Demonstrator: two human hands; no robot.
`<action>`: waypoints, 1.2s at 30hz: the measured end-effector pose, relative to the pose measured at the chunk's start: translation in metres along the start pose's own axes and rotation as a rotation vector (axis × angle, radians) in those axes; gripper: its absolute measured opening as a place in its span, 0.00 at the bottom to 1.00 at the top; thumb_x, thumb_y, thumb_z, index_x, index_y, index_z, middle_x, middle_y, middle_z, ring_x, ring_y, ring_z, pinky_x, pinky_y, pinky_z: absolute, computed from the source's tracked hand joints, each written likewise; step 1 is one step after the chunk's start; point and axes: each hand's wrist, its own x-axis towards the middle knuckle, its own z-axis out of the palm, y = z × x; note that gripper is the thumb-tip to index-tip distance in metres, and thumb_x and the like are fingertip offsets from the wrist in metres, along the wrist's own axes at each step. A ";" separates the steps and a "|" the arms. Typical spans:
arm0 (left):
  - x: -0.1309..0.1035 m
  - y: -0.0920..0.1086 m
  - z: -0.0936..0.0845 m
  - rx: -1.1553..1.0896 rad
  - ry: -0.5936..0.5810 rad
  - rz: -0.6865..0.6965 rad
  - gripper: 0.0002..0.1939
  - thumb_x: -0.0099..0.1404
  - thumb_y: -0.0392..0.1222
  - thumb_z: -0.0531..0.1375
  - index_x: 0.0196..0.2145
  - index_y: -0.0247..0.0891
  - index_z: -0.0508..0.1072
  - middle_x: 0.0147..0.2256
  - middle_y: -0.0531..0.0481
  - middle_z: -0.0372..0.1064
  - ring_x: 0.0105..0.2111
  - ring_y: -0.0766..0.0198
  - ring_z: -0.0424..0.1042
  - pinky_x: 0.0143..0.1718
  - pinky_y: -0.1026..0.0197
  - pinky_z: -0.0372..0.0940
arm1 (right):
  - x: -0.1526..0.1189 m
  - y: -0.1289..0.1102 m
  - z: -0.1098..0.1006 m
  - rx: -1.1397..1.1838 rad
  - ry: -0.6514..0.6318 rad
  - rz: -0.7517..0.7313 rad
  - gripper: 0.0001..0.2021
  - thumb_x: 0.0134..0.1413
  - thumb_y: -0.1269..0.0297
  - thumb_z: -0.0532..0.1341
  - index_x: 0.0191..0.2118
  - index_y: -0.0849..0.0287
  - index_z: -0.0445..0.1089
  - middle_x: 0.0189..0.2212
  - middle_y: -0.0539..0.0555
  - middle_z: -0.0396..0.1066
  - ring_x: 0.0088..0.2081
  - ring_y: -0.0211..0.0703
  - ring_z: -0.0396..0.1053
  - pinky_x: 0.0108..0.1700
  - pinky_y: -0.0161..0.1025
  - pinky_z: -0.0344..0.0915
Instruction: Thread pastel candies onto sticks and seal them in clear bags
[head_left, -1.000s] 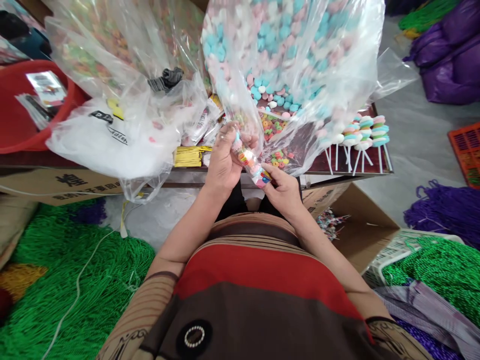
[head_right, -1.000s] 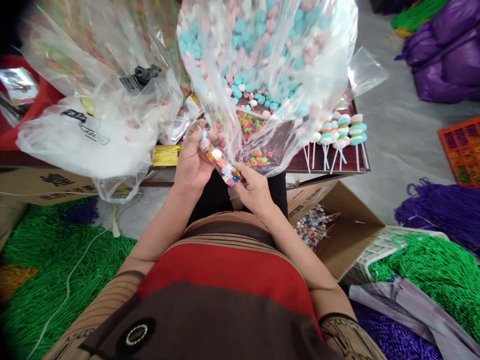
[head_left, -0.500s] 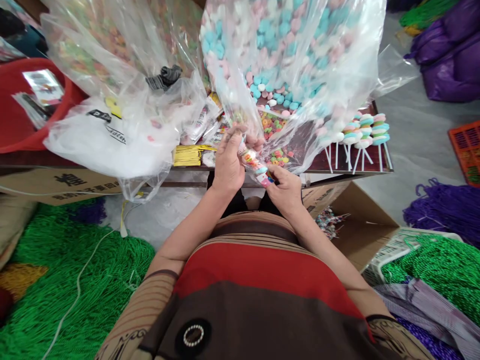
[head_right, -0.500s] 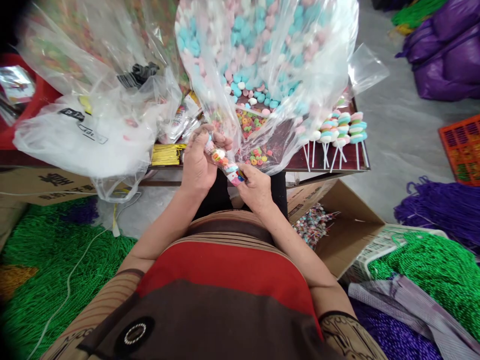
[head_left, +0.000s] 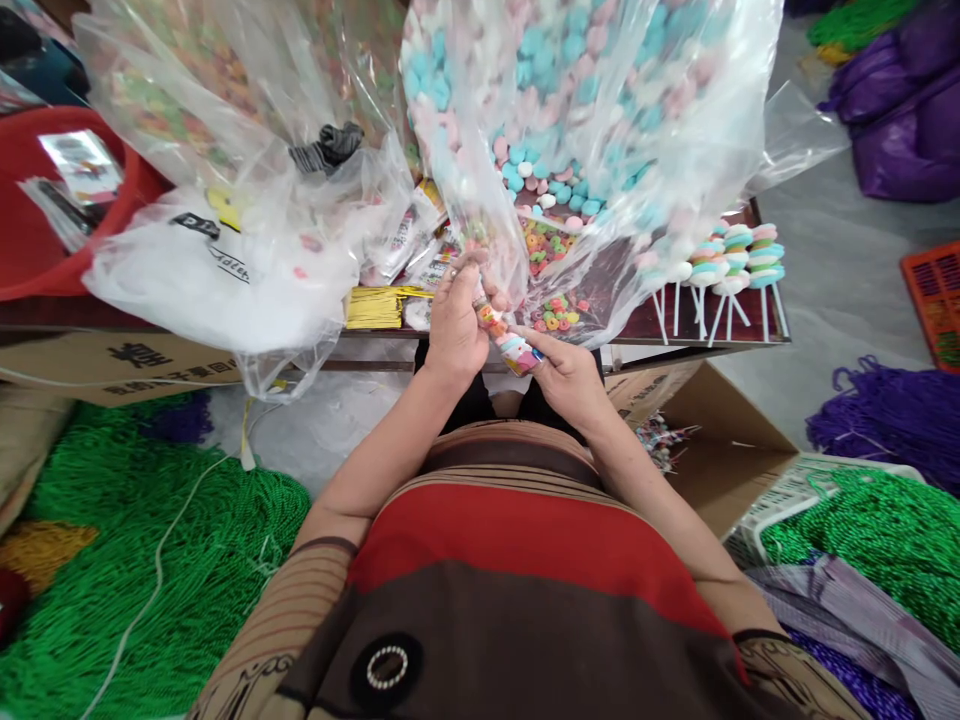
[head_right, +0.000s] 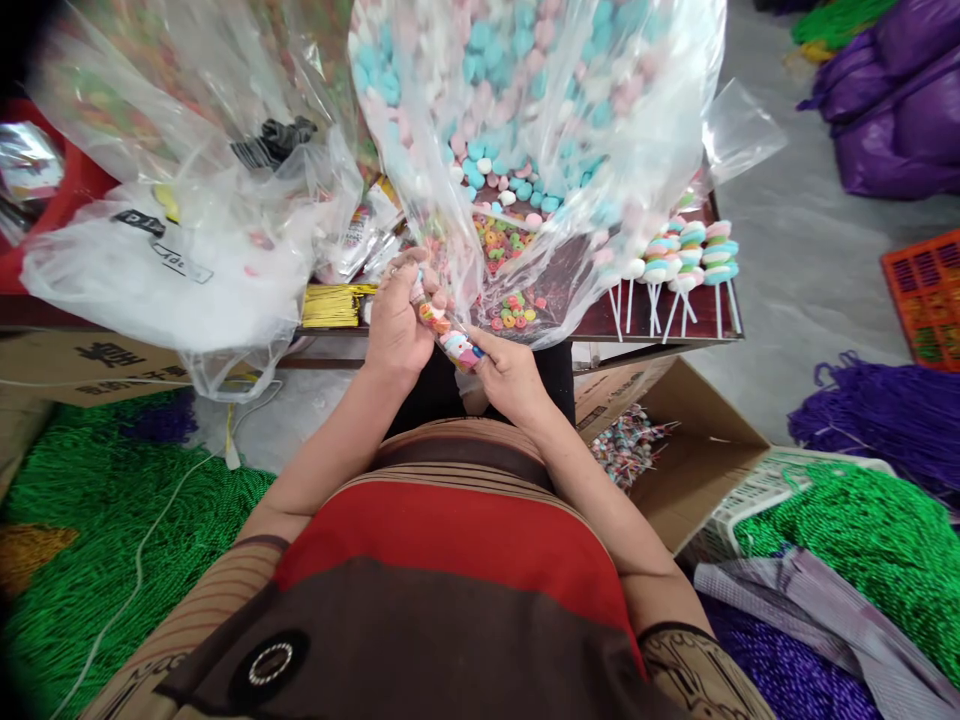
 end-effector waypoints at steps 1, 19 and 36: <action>-0.001 0.001 0.002 -0.040 0.020 -0.030 0.11 0.71 0.53 0.58 0.40 0.44 0.72 0.23 0.57 0.64 0.20 0.70 0.68 0.24 0.63 0.65 | -0.001 0.000 0.000 0.015 0.002 0.020 0.17 0.58 0.65 0.61 0.50 0.51 0.81 0.45 0.51 0.84 0.44 0.50 0.80 0.51 0.48 0.75; -0.019 0.009 0.023 -0.281 0.096 -0.247 0.08 0.69 0.44 0.61 0.44 0.42 0.74 0.21 0.60 0.63 0.18 0.74 0.65 0.28 0.67 0.65 | -0.006 0.008 0.023 0.243 0.168 0.085 0.09 0.50 0.61 0.68 0.38 0.54 0.74 0.30 0.47 0.78 0.30 0.37 0.72 0.36 0.36 0.68; -0.017 0.001 0.017 -0.159 0.136 -0.189 0.03 0.71 0.42 0.59 0.38 0.43 0.72 0.22 0.59 0.64 0.21 0.71 0.68 0.28 0.66 0.65 | 0.001 0.003 0.007 0.452 -0.127 0.193 0.20 0.44 0.55 0.76 0.41 0.54 0.73 0.34 0.48 0.78 0.35 0.37 0.73 0.42 0.37 0.70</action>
